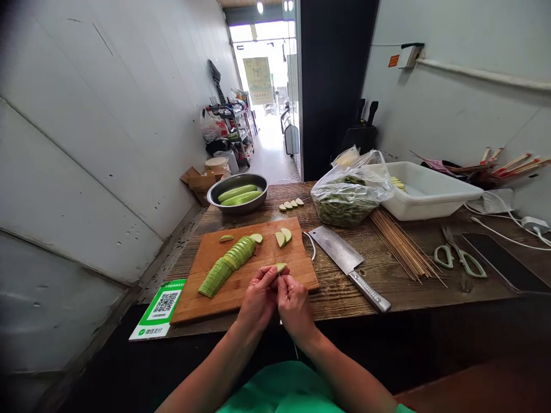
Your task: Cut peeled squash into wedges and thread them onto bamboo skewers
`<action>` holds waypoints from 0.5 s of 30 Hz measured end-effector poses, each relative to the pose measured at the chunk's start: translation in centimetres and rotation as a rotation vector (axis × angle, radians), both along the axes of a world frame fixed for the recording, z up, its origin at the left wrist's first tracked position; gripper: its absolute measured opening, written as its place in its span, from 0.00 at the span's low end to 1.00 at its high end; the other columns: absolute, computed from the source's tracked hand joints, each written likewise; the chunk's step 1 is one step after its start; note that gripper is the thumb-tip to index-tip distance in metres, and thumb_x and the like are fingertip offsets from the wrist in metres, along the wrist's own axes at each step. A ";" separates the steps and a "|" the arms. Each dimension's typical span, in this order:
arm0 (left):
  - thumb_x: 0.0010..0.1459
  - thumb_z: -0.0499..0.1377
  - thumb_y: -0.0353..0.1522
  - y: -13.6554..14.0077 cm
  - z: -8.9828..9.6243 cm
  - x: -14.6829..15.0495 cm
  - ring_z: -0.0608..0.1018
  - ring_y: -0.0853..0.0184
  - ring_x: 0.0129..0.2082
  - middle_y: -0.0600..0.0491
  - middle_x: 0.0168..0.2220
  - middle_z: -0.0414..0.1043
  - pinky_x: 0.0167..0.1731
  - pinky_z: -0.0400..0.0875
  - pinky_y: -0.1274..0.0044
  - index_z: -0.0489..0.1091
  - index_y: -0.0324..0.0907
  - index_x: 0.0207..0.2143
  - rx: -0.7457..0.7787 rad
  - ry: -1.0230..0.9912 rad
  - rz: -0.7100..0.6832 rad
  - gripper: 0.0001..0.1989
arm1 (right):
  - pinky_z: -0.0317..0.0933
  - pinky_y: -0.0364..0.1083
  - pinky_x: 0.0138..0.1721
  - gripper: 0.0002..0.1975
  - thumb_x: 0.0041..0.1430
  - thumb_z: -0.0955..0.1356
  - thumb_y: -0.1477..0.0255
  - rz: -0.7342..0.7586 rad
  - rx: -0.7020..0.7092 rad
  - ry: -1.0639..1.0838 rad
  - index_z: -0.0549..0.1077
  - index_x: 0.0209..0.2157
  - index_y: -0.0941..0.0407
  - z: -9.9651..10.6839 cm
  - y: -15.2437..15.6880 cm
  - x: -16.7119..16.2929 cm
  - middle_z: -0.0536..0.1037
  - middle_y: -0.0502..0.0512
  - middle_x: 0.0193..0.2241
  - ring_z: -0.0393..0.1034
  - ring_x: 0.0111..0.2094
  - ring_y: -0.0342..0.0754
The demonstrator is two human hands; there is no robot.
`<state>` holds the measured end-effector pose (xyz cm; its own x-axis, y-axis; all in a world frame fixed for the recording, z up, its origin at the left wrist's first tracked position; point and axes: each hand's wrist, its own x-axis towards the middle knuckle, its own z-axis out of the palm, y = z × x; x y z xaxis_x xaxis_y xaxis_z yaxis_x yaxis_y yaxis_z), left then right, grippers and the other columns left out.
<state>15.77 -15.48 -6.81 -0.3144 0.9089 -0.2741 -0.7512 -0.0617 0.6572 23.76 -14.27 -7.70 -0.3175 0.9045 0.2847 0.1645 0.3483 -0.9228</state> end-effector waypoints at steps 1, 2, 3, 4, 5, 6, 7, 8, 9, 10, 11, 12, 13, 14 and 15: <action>0.41 0.65 0.29 0.0 -0.1 0.2 0.76 0.67 0.30 0.50 0.28 0.74 0.30 0.68 0.79 0.67 0.38 0.27 0.000 0.009 -0.033 0.10 | 0.58 0.40 0.25 0.16 0.61 0.57 0.68 -0.009 -0.004 -0.004 0.68 0.23 0.57 -0.1 0.3 0.2 0.72 0.53 0.21 0.66 0.23 0.44; 0.42 0.65 0.30 0.1 -0.2 0.1 0.76 0.67 0.30 0.49 0.28 0.74 0.30 0.68 0.79 0.67 0.38 0.28 -0.008 0.028 -0.082 0.10 | 0.57 0.40 0.24 0.16 0.60 0.57 0.67 -0.012 -0.012 -0.008 0.69 0.24 0.58 -0.2 0.5 0.5 0.72 0.53 0.21 0.65 0.22 0.44; 0.44 0.64 0.32 0.4 -0.2 -0.2 0.76 0.67 0.29 0.49 0.29 0.74 0.30 0.68 0.78 0.68 0.38 0.28 -0.016 0.067 -0.124 0.10 | 0.56 0.40 0.23 0.16 0.60 0.57 0.67 -0.012 -0.029 -0.006 0.69 0.25 0.58 -0.4 0.8 0.9 0.70 0.52 0.20 0.64 0.21 0.43; 0.45 0.63 0.33 0.8 -0.1 -0.6 0.75 0.67 0.29 0.48 0.29 0.73 0.31 0.68 0.77 0.68 0.38 0.29 -0.016 0.138 -0.139 0.09 | 0.55 0.40 0.22 0.16 0.60 0.57 0.66 -0.008 -0.060 0.005 0.70 0.27 0.58 -0.7 1.1 1.3 0.69 0.51 0.18 0.63 0.20 0.43; 0.46 0.62 0.33 1.4 0.1 -1.3 0.75 0.66 0.30 0.48 0.30 0.73 0.33 0.68 0.77 0.69 0.38 0.29 -0.001 0.248 -0.123 0.08 | 0.53 0.40 0.20 0.16 0.60 0.57 0.65 -0.003 -0.101 0.023 0.70 0.29 0.59 -1.0 1.3 1.7 0.66 0.49 0.16 0.61 0.18 0.43; 0.47 0.62 0.32 2.2 0.3 -2.1 0.75 0.65 0.32 0.48 0.32 0.73 0.35 0.68 0.76 0.70 0.39 0.30 0.025 0.386 -0.078 0.07 | 0.51 0.40 0.18 0.16 0.60 0.57 0.64 0.002 -0.145 0.045 0.71 0.31 0.59 -1.3 1.7 2.1 0.63 0.47 0.14 0.58 0.16 0.42; 0.46 0.62 0.30 3.2 0.6 -3.0 0.74 0.65 0.36 0.48 0.34 0.73 0.40 0.66 0.75 0.71 0.41 0.30 0.077 0.567 0.007 0.06 | 0.49 0.40 0.17 0.17 0.59 0.58 0.63 0.003 -0.187 0.069 0.71 0.32 0.60 -1.7 2.0 2.5 0.60 0.45 0.13 0.56 0.15 0.41; 0.45 0.62 0.26 4.4 0.8 -4.0 0.72 0.63 0.43 0.49 0.39 0.72 0.47 0.62 0.74 0.72 0.43 0.32 0.135 0.750 0.055 0.09 | 0.47 0.40 0.16 0.17 0.58 0.58 0.63 0.001 -0.223 0.094 0.71 0.32 0.60 -2.0 2.3 2.9 0.58 0.44 0.12 0.54 0.14 0.41; 0.43 0.61 0.23 5.7 1.0 -4.8 0.69 0.61 0.48 0.49 0.42 0.72 0.51 0.57 0.73 0.73 0.45 0.31 0.175 0.911 0.065 0.12 | 0.46 0.39 0.15 0.18 0.58 0.59 0.62 -0.004 -0.254 0.116 0.71 0.33 0.61 -2.2 2.6 3.2 0.57 0.43 0.12 0.52 0.13 0.40; 0.41 0.60 0.20 7.1 1.2 -5.6 0.66 0.60 0.50 0.49 0.43 0.71 0.54 0.52 0.72 0.73 0.45 0.32 0.205 1.046 0.020 0.15 | 0.44 0.39 0.15 0.18 0.57 0.59 0.61 -0.006 -0.280 0.134 0.71 0.32 0.62 -2.4 2.8 3.4 0.55 0.43 0.11 0.50 0.13 0.39; 0.38 0.60 0.18 8.4 1.2 -6.3 0.65 0.60 0.52 0.49 0.44 0.71 0.55 0.49 0.71 0.73 0.45 0.33 0.224 1.157 -0.045 0.19 | 0.43 0.40 0.15 0.19 0.57 0.59 0.61 -0.004 -0.300 0.147 0.71 0.32 0.62 -2.6 3.0 3.6 0.55 0.42 0.11 0.49 0.13 0.39; 0.36 0.59 0.17 9.6 1.2 -6.8 0.64 0.59 0.52 0.49 0.45 0.70 0.55 0.48 0.71 0.73 0.44 0.34 0.212 1.261 -0.132 0.21 | 0.43 0.40 0.15 0.19 0.57 0.59 0.60 0.002 -0.314 0.157 0.70 0.32 0.63 -2.7 3.1 3.8 0.54 0.42 0.11 0.48 0.13 0.39; 0.35 0.59 0.16 10.6 1.1 -7.3 0.66 0.58 0.51 0.49 0.43 0.71 0.55 0.49 0.71 0.74 0.44 0.33 0.166 1.340 -0.199 0.22 | 0.43 0.40 0.16 0.20 0.56 0.59 0.60 0.008 -0.320 0.161 0.70 0.31 0.63 -2.7 3.1 3.9 0.54 0.42 0.12 0.48 0.13 0.38; 0.34 0.59 0.17 11.4 1.0 -7.7 0.68 0.57 0.49 0.48 0.41 0.72 0.54 0.51 0.70 0.74 0.44 0.32 0.118 1.388 -0.253 0.22 | 0.43 0.40 0.16 0.20 0.56 0.59 0.60 0.016 -0.322 0.160 0.71 0.31 0.63 -2.7 3.1 4.1 0.55 0.42 0.12 0.48 0.13 0.38; 0.32 0.60 0.17 12.0 0.9 -8.0 0.69 0.57 0.46 0.49 0.39 0.73 0.52 0.53 0.70 0.74 0.44 0.31 0.081 1.421 -0.289 0.21 | 0.42 0.40 0.16 0.20 0.56 0.59 0.60 0.026 -0.325 0.155 0.71 0.31 0.63 -2.7 3.0 4.1 0.55 0.42 0.12 0.48 0.14 0.38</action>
